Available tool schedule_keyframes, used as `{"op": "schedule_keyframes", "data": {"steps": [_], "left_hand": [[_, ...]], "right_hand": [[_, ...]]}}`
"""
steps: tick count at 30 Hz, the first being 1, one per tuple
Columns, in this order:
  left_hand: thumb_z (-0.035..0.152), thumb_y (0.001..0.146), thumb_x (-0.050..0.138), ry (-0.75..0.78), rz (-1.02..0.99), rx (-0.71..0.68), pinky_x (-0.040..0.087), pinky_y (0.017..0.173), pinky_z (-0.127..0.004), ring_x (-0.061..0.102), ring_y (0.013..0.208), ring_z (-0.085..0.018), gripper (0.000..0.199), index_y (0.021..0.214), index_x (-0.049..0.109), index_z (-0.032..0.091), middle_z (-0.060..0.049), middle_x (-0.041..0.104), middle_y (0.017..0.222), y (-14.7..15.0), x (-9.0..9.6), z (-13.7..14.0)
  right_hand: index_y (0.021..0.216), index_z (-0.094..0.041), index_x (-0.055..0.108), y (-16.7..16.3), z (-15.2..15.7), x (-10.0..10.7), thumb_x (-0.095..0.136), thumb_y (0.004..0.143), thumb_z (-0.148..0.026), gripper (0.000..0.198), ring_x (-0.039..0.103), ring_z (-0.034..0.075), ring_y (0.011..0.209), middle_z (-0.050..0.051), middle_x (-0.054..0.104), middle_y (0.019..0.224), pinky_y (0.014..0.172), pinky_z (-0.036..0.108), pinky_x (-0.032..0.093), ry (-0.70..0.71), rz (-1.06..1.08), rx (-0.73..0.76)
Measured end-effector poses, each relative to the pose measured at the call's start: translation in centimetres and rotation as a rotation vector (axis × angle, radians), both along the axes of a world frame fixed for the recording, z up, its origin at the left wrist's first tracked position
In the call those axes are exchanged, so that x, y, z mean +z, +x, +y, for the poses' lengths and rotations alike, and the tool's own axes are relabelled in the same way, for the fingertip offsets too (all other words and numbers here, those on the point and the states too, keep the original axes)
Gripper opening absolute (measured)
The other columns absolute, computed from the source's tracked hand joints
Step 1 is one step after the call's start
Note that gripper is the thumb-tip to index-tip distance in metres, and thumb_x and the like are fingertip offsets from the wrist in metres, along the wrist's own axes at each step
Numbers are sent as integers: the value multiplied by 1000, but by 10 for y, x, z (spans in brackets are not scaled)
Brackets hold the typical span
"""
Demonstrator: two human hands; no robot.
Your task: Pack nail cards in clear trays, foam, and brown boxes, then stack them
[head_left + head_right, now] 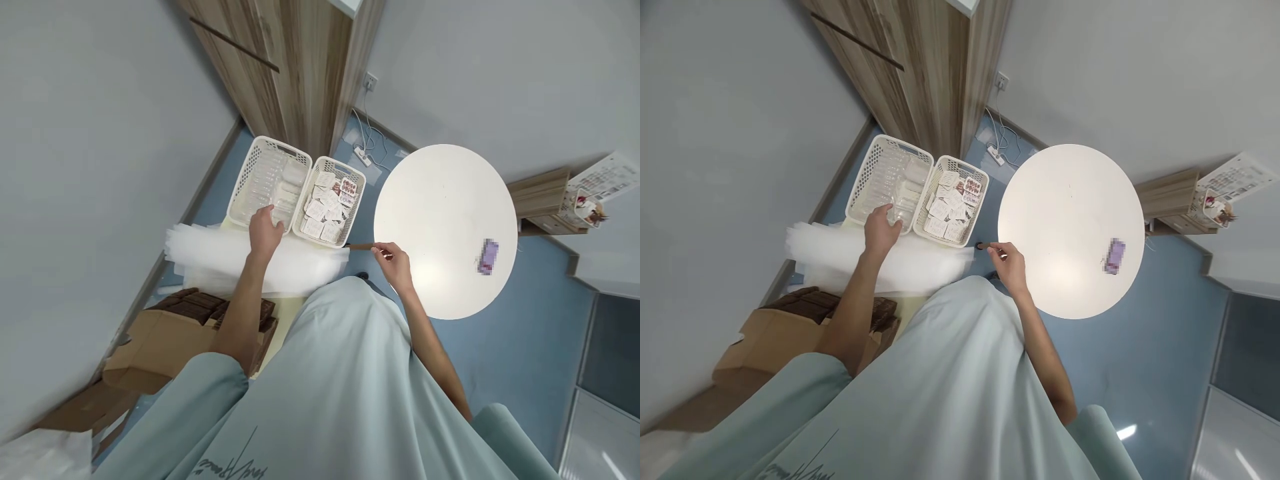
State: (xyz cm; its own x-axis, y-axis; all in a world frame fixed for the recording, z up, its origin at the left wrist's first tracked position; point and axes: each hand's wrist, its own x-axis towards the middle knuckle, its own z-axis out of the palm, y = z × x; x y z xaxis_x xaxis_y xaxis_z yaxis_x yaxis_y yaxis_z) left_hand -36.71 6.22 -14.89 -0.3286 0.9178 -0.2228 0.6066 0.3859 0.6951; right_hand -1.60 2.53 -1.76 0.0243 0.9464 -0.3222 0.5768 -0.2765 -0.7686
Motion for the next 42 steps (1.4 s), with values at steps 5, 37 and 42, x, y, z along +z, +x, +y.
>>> {"op": "schedule_keyframes", "data": {"steps": [5, 37, 42], "left_hand": [[20, 79, 63, -72, 132, -316, 40, 117, -63, 48, 137, -44, 65, 144, 63, 10, -22, 68, 135, -22, -21, 40], [44, 67, 94, 151, -616, -53, 60, 97, -43, 73, 107, -30, 58, 115, 80, 15, -12, 79, 107, 161, 119, 25], [49, 63, 97, 50, -812, -56, 61, 100, -47, 72, 116, -33, 59, 111, 82, 19, -11, 80, 111, 246, 131, 8]], "right_hand": [[107, -24, 79, -9, -2, 3, 66, 92, -52, 34, 70, 23, 92, 7, 77, 109, 84, 40, 59, 3, -14, 12], [109, -26, 79, 76, 3, 11, 66, 96, -54, 33, 71, 20, 88, 5, 77, 111, 80, 36, 58, 94, 209, 68], [107, -25, 78, 122, 2, 18, 67, 94, -60, 38, 71, 21, 92, 6, 76, 109, 83, 36, 58, 101, 228, -13]]}}
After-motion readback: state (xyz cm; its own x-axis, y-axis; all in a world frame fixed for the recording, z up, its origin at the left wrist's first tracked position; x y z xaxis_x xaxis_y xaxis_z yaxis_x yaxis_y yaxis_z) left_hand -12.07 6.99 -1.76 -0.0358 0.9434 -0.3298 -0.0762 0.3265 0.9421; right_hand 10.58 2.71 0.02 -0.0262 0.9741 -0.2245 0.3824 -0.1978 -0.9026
